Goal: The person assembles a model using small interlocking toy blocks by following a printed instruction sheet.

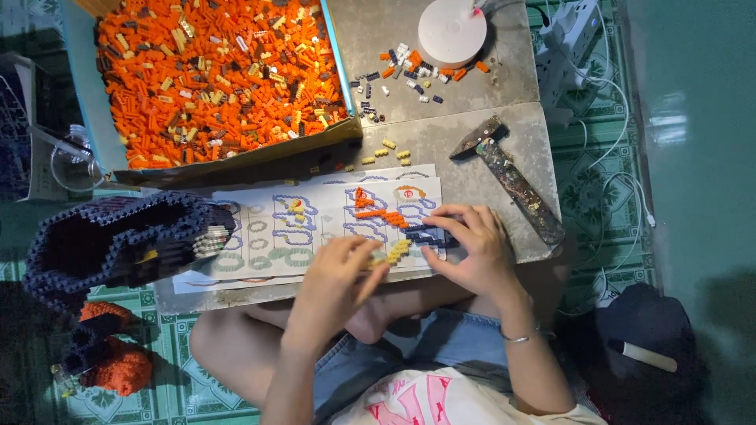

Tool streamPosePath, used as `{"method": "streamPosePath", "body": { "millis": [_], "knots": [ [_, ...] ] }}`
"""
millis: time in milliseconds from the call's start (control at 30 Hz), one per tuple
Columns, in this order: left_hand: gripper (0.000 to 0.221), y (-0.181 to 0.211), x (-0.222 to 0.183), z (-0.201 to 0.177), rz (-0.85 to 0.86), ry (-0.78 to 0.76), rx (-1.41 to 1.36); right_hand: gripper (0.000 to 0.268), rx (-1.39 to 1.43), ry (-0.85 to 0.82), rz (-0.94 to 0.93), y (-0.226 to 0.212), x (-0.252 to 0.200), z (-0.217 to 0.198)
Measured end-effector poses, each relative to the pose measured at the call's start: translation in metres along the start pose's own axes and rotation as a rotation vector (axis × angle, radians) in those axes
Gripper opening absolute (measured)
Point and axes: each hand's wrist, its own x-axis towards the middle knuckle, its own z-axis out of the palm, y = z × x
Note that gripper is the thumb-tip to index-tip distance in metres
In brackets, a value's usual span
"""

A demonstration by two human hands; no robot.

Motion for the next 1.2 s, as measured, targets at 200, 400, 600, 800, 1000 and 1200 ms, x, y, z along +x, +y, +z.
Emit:
{"method": "streamPosePath", "body": {
  "millis": [200, 400, 600, 800, 1000, 1200],
  "knots": [
    [0.021, -0.017, 0.053, -0.021, 0.048, 0.166, 0.082, 0.031, -0.011, 0.051, -0.018, -0.003, 0.002, 0.000],
    [0.031, -0.038, 0.086, -0.007, 0.171, 0.126, 0.071, 0.030, 0.005, 0.053, -0.019, -0.001, 0.002, -0.001],
    [0.023, -0.045, 0.086, -0.043, 0.079, 0.158, -0.269, 0.030, 0.008, 0.046, -0.025, -0.002, 0.002, -0.004],
    [0.029, -0.040, 0.172, 0.030, 0.308, 0.169, -0.164, 0.031, -0.012, 0.077, -0.034, -0.004, 0.002, -0.004],
    [0.028, -0.092, 0.287, 0.113, 0.083, 0.232, 0.376, 0.026, -0.012, -0.018, -0.022, -0.012, 0.006, -0.014],
    [0.031, -0.089, 0.279, 0.114, 0.055, 0.334, 0.415, 0.026, -0.016, -0.019, -0.022, -0.012, 0.006, -0.014]
  ]
}}
